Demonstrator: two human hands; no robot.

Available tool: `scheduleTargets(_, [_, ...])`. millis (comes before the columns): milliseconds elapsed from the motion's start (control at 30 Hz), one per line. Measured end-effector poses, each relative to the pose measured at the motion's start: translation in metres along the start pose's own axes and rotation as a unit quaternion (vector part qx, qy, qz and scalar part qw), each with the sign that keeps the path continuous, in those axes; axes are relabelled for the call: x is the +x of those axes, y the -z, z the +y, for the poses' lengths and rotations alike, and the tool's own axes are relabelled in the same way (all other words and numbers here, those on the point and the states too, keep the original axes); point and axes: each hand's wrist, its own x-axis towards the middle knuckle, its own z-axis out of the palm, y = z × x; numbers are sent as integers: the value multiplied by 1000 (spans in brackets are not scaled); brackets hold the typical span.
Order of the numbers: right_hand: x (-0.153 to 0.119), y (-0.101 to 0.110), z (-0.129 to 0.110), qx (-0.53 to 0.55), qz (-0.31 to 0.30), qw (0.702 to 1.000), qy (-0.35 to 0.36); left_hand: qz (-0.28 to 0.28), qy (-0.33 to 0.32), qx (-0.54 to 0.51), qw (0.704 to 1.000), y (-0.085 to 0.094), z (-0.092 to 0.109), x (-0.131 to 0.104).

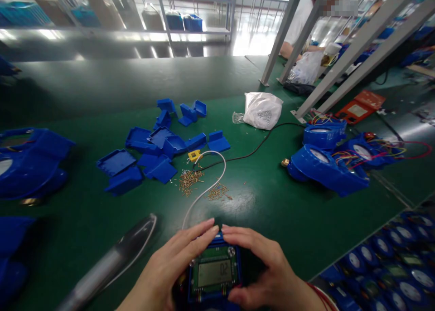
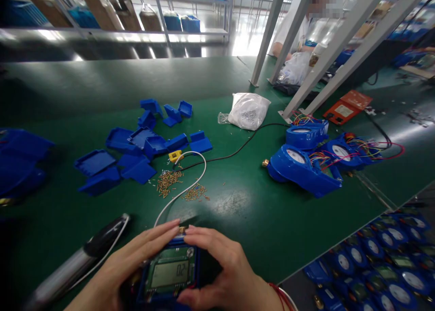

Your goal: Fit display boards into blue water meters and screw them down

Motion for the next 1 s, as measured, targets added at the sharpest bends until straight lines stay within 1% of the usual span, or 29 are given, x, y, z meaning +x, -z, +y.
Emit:
scheduleTargets(33, [0, 1, 0, -2, -2, 1000, 0, -7, 35, -66, 997, 3, 0, -1])
scheduleTargets(67, [1, 2, -1, -4, -6, 1000, -2, -9, 78, -138, 987, 5, -1, -3])
scheduleTargets(133, [2, 3, -1, -5, -11, 1000, -2, -11, 163, -267, 950, 6, -2, -4])
scheduleTargets(200, [3, 4, 0, -2, -15, 1000, -4, -22, 208, -347, 914, 4, -3, -5])
scheduleTargets(233, [3, 4, 1, 0, -16, 1000, -5, -27, 217, -367, 904, 2, -3, -4])
scheduleTargets(300, [4, 3, 2, -1, -14, 1000, -2, -26, 225, -385, 895, -3, -3, -4])
scheduleTargets(400, [7, -1, 1, -15, 13, 1000, 13, -12, 231, -416, 880, -7, -4, -5])
scheduleTargets(467, [10, -4, -2, -2, 19, 1000, 8, -7, 224, -433, 873, -7, -4, -5])
scheduleTargets(567, [15, -9, -8, 43, -18, 998, -35, -24, 188, -438, 879, -6, -4, -3])
scheduleTargets(667, [17, -12, -13, 54, -50, 996, -55, -50, 153, -396, 904, -3, -5, -3])
scheduleTargets(700, [17, -12, -13, 51, -51, 996, -52, -50, 142, -367, 918, -1, -7, -5])
scheduleTargets(733, [17, -12, -13, 47, -48, 996, -50, -38, 131, -333, 933, 2, -9, -9])
scheduleTargets(767, [16, -12, -13, 42, -43, 997, -52, -8, 124, -294, 948, 7, -12, -15])
scheduleTargets(800, [16, -12, -13, 39, -39, 997, -57, 38, 130, -246, 960, 12, -17, -22])
scheduleTargets(833, [15, -12, -13, 35, -37, 997, -62, 101, 151, -185, 966, 18, -23, -30])
scheduleTargets(867, [15, -11, -13, 33, -35, 997, -65, 170, 180, -113, 962, 24, -30, -39])
scheduleTargets(900, [14, -10, -13, 31, -33, 997, -67, 230, 221, -25, 947, 29, -38, -49])
scheduleTargets(933, [14, -10, -13, 29, -32, 997, -67, 268, 248, 68, 928, 34, -46, -58])
scheduleTargets(967, [14, -9, -14, 27, -31, 997, -66, 273, 252, 144, 917, 37, -54, -67])
scheduleTargets(1000, [14, -9, -14, 25, -31, 997, -67, 264, 248, 205, 909, 38, -61, -74])
